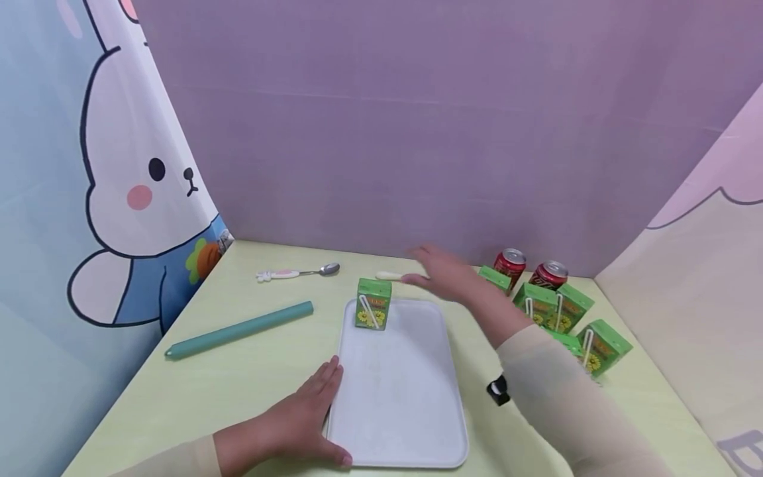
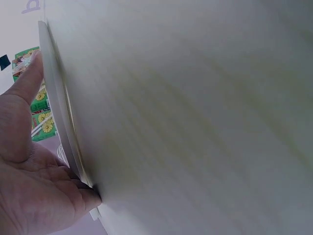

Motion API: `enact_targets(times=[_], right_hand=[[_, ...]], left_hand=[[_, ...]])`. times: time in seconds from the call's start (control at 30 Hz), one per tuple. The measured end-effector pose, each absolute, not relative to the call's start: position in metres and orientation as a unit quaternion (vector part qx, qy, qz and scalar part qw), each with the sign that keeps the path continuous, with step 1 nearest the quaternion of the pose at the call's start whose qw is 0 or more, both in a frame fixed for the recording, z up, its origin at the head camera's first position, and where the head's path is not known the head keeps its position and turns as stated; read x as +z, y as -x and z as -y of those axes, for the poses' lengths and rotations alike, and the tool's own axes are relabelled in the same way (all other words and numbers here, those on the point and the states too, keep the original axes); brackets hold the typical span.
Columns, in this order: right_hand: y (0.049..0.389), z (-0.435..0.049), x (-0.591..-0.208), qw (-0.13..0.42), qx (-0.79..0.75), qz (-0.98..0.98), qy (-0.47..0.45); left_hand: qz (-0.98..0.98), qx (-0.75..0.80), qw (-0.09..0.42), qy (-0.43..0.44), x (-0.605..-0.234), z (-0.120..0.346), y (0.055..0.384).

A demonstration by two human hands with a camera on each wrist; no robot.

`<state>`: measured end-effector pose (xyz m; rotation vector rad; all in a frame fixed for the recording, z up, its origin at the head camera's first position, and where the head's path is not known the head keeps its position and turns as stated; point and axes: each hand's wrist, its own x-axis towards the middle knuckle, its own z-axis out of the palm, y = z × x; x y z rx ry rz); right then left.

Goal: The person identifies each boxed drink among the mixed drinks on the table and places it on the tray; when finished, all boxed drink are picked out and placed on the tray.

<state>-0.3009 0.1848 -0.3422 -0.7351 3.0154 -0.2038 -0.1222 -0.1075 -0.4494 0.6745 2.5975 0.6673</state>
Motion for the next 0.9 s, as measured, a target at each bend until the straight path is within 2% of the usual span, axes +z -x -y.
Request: enact_targets(times=[0.2,0.37,0.63,0.9], right_hand=[[0.305,-0.244,-0.322,0.045,-0.034,-0.985,0.162],[0.309,-0.279,-0.329,0.066,-0.01,-0.992,0.107],[0.314,-0.296,-0.347,0.141,-0.014,-0.989,0.038],[0.32,-0.304,-0.361,0.152,-0.044,-0.987,0.02]], left_hand=[[-0.924,0.232,0.191,-0.236,-0.451,0.108,0.123],[-0.924,0.232,0.189,-0.24,-0.451,0.108,0.123],[-0.923,0.233,0.196,-0.237,-0.453,0.108,0.124],[-0.923,0.234,0.196,-0.236,-0.454,0.106,0.125]])
